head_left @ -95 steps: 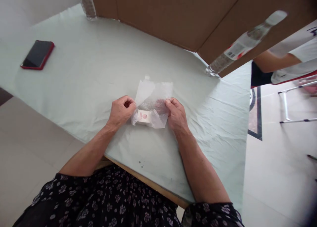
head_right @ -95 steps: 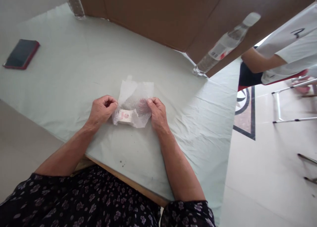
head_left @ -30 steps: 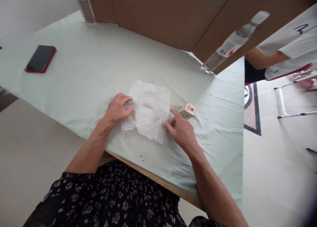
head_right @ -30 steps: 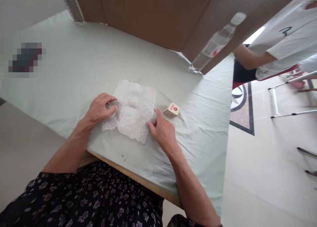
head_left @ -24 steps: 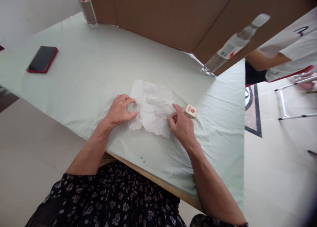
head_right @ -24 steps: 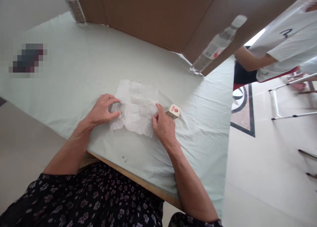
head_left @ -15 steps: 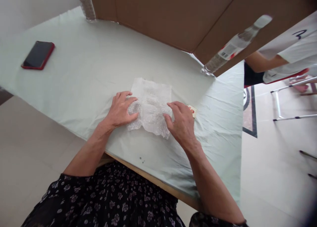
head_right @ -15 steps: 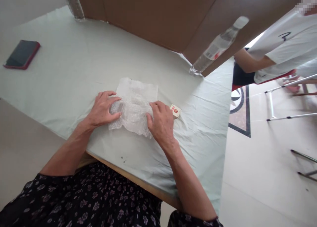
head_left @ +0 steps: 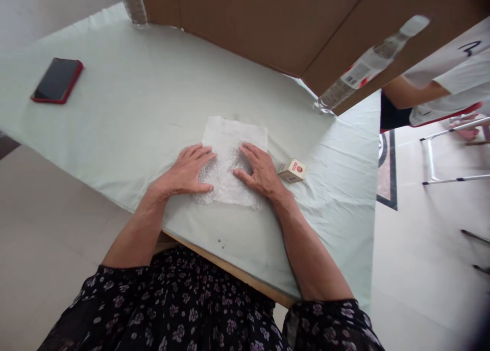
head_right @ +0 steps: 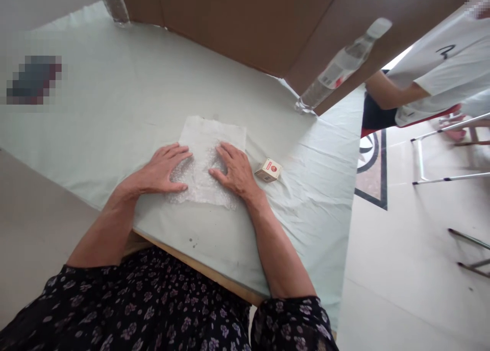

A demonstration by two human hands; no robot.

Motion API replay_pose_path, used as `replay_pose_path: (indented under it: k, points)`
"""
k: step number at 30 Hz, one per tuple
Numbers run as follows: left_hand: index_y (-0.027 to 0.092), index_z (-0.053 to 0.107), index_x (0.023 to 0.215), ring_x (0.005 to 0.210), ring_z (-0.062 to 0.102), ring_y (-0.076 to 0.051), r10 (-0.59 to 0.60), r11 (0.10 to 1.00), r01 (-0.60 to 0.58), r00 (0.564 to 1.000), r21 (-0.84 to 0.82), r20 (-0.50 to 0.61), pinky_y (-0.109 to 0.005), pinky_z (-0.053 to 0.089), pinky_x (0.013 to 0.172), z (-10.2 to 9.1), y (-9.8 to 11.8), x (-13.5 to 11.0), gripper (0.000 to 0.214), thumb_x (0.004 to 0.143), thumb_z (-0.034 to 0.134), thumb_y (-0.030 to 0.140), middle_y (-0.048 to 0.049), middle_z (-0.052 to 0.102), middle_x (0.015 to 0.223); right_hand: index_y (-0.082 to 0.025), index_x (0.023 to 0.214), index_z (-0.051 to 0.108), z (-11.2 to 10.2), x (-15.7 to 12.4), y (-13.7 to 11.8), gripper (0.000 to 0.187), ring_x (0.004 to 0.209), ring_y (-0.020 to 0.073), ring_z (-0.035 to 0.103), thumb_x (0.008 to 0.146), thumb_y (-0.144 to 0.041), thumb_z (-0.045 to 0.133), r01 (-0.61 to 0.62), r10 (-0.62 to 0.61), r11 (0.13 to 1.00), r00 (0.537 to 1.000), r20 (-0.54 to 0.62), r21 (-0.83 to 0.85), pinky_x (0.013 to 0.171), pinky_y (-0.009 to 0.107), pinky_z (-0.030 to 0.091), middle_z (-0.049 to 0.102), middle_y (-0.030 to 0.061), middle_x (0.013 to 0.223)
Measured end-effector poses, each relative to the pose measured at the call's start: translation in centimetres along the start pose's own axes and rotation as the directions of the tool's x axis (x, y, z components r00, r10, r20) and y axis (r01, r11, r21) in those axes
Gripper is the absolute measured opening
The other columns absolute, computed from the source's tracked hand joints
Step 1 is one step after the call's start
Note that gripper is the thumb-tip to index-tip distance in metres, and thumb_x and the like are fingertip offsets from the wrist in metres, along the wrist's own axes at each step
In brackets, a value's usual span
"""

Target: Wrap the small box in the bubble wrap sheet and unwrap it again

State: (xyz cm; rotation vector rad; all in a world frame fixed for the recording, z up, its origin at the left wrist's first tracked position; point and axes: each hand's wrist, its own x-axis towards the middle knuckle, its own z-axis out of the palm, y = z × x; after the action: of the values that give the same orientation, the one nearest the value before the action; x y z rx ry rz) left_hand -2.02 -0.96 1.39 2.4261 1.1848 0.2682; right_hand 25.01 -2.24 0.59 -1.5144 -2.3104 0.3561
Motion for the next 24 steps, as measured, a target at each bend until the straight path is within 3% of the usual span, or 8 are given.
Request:
replay_pose_path:
  k: [3,6,9,13,15,18,21,24]
  points:
    - [0.017,0.048,0.147,0.152,0.030,-0.039,-0.005,1.000,0.004,0.999,-0.022,-0.034,-0.055,0.024,0.124,-0.1,0.2,0.0,0.078,0.076,0.070,0.042,-0.0168,0.042,0.159,-0.025,0.136,0.057,-1.8,-1.2,-0.6,0.046,0.142,0.0309,0.048,0.094,-0.044,0.058,-0.051,0.053,0.999,0.979,-0.199,0.015,0.117,0.054,0.035,0.054,0.0127,0.151]
    - [0.018,0.054,0.141,0.150,0.034,-0.037,0.016,0.998,-0.027,0.984,-0.057,-0.179,-0.055,0.026,0.123,0.0,0.5,0.1,0.065,0.080,0.066,0.035,-0.0154,0.050,0.153,-0.027,0.130,0.060,-4.1,-3.4,0.1,0.038,0.138,0.0320,0.051,0.093,-0.038,0.058,-0.168,0.156,0.986,0.922,-0.354,-0.003,0.115,0.057,0.034,0.060,0.0114,0.144]
    - [0.021,0.059,0.134,0.150,0.035,-0.034,0.087,0.991,-0.110,0.962,-0.079,-0.259,-0.054,0.027,0.122,0.3,1.0,0.3,0.053,0.082,0.064,0.031,-0.0127,0.054,0.150,-0.023,0.135,0.056,-5.2,-5.9,2.3,0.053,0.134,0.0372,0.051,0.085,-0.038,0.065,-0.317,0.290,0.948,0.890,-0.352,-0.020,0.109,0.062,0.038,0.058,0.0164,0.144]
    - [0.021,0.059,0.134,0.149,0.037,-0.035,0.128,0.987,-0.143,0.976,-0.074,-0.175,-0.053,0.029,0.121,0.9,1.7,0.4,0.056,0.081,0.069,0.035,-0.0128,0.057,0.147,-0.020,0.131,0.059,-4.7,-7.7,4.9,0.054,0.119,0.0352,0.061,0.079,-0.033,0.065,-0.405,0.397,0.914,0.872,-0.286,0.034,0.102,0.060,0.045,0.066,0.0173,0.129]
    - [0.019,0.055,0.139,0.148,0.037,-0.036,0.121,0.990,-0.129,0.985,-0.059,-0.123,-0.053,0.029,0.121,1.0,1.9,0.4,0.062,0.081,0.070,0.036,-0.0134,0.057,0.147,-0.020,0.127,0.061,-4.5,-7.7,4.7,0.049,0.112,0.0320,0.064,0.079,-0.031,0.064,-0.392,0.401,0.915,0.865,-0.302,0.090,0.100,0.057,0.049,0.068,0.0152,0.123]
    - [0.018,0.046,0.146,0.149,0.036,-0.036,0.100,0.994,-0.103,0.992,-0.037,-0.072,-0.051,0.029,0.122,0.9,2.2,0.4,0.070,0.083,0.068,0.038,-0.0136,0.053,0.150,-0.023,0.127,0.061,-4.7,-6.8,2.6,0.047,0.109,0.0290,0.065,0.081,-0.032,0.068,-0.293,0.339,0.940,0.872,-0.354,0.177,0.096,0.053,0.053,0.069,0.0117,0.124]
    - [0.017,0.037,0.152,0.149,0.035,-0.038,0.079,0.996,-0.082,0.995,-0.037,-0.061,-0.053,0.028,0.121,0.8,2.2,0.4,0.080,0.081,0.068,0.039,-0.0162,0.048,0.154,-0.026,0.129,0.060,-4.7,-4.9,-0.4,0.047,0.112,0.0272,0.065,0.084,-0.031,0.070,-0.105,0.182,0.970,0.913,-0.366,0.221,0.095,0.048,0.055,0.069,0.0096,0.126]
    - [0.017,0.030,0.155,0.146,0.038,-0.038,0.068,0.995,-0.074,0.994,-0.073,-0.088,-0.054,0.029,0.120,1.0,2.0,0.5,0.091,0.077,0.071,0.041,-0.0186,0.048,0.153,-0.028,0.132,0.058,-3.2,-2.5,-2.3,0.045,0.118,0.0265,0.064,0.087,-0.027,0.067,0.050,0.037,0.966,0.943,-0.330,0.252,0.098,0.046,0.054,0.067,0.0088,0.131]
